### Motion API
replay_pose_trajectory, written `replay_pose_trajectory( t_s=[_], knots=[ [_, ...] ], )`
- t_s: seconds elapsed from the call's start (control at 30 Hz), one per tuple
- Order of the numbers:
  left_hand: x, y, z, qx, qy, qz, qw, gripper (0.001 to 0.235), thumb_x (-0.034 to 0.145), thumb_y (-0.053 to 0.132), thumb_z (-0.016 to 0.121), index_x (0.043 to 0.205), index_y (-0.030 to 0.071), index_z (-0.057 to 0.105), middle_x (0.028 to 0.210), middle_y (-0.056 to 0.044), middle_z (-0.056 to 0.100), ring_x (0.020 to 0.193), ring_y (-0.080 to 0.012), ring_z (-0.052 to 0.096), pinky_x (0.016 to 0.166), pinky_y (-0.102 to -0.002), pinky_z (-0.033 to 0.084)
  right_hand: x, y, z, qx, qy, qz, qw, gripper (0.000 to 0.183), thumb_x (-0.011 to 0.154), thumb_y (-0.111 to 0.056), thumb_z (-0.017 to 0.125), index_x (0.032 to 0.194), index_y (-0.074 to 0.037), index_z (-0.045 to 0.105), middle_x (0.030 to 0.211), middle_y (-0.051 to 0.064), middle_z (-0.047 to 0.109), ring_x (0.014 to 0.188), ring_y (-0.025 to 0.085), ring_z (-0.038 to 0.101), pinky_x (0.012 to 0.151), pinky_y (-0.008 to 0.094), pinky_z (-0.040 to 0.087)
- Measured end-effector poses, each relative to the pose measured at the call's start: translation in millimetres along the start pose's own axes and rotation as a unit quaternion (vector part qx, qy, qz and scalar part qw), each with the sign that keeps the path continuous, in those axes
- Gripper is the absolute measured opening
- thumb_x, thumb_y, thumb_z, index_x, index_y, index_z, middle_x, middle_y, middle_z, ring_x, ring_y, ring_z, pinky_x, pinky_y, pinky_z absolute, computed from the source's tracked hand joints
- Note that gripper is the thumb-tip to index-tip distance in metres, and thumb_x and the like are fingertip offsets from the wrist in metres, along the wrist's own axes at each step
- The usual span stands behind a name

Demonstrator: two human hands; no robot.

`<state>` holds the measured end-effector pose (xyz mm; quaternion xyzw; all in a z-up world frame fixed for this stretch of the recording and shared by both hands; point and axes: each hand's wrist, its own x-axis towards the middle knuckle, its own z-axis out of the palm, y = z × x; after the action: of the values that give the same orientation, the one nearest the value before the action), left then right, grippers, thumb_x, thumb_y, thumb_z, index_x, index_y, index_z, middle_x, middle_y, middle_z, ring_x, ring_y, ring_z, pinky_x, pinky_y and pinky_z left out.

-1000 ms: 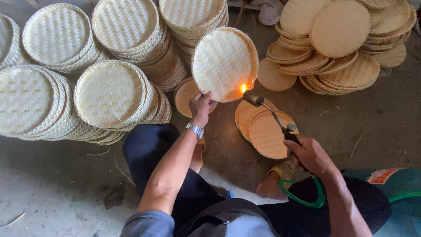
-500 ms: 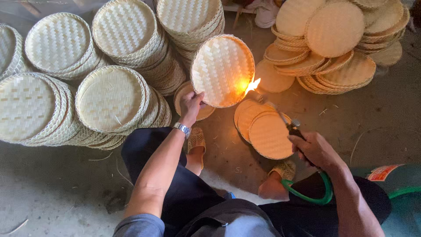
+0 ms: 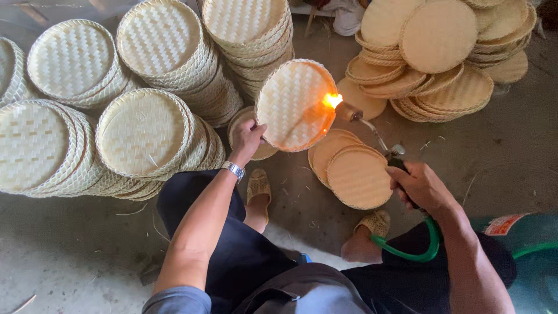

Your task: The person uses a handheld blowtorch to apply flame to the surface of round woven baskets. They pick up each basket from a stack, rotate it while heating the surface, and place it onto a separate pile after treatment.

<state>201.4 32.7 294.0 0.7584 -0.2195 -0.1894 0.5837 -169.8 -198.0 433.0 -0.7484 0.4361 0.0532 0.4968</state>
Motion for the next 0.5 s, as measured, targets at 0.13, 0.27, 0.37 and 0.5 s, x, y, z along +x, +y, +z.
replay_pose_trajectory(
  t_s=[0.13, 0.27, 0.37, 0.5],
  knots=[
    [4.3, 4.8, -2.7, 0.065, 0.015, 0.021, 0.998, 0.026, 0.091, 0.022, 0.073, 0.082, -0.002, 0.069, 0.070, -0.009, 0.070, 0.059, -0.0144, 0.069, 0.052, -0.030, 0.056, 3.7, -0.4, -2.6, -0.030, -0.030, 0.026, 0.999, 0.046, 0.099, -0.037, 0.060, 0.074, 0.001, 0.065, 0.053, 0.005, 0.053, 0.043, 0.016, 0.050, 0.042, 0.033, 0.041],
    [2.8, 2.5, -7.0, 0.099, 0.006, 0.034, 0.994, 0.025, 0.090, 0.022, 0.073, 0.079, -0.001, 0.069, 0.063, -0.011, 0.067, 0.052, -0.0180, 0.066, 0.049, -0.034, 0.051, 6.3, 9.7, -2.3, 0.064, -0.015, -0.006, 0.998, 0.045, 0.100, -0.038, 0.059, 0.076, 0.000, 0.065, 0.054, 0.004, 0.051, 0.043, 0.014, 0.047, 0.041, 0.032, 0.038],
    [2.2, 4.9, -10.7, 0.141, 0.022, 0.130, 0.981, 0.028, 0.089, 0.021, 0.075, 0.076, -0.003, 0.065, 0.063, -0.014, 0.063, 0.053, -0.0207, 0.067, 0.050, -0.035, 0.051, 8.3, 10.9, -1.2, 0.055, -0.027, 0.007, 0.998, 0.045, 0.101, -0.037, 0.058, 0.076, 0.000, 0.066, 0.055, 0.003, 0.051, 0.044, 0.014, 0.047, 0.041, 0.032, 0.039],
    [4.5, 4.8, -14.3, 0.175, 0.015, 0.125, 0.976, 0.029, 0.090, 0.022, 0.075, 0.077, -0.002, 0.067, 0.060, -0.015, 0.062, 0.052, -0.0246, 0.060, 0.053, -0.039, 0.046, 9.0, 10.5, -1.8, 0.061, -0.011, 0.020, 0.998, 0.043, 0.101, -0.036, 0.059, 0.077, 0.000, 0.067, 0.055, 0.004, 0.052, 0.044, 0.013, 0.047, 0.041, 0.031, 0.039]
  ],
)
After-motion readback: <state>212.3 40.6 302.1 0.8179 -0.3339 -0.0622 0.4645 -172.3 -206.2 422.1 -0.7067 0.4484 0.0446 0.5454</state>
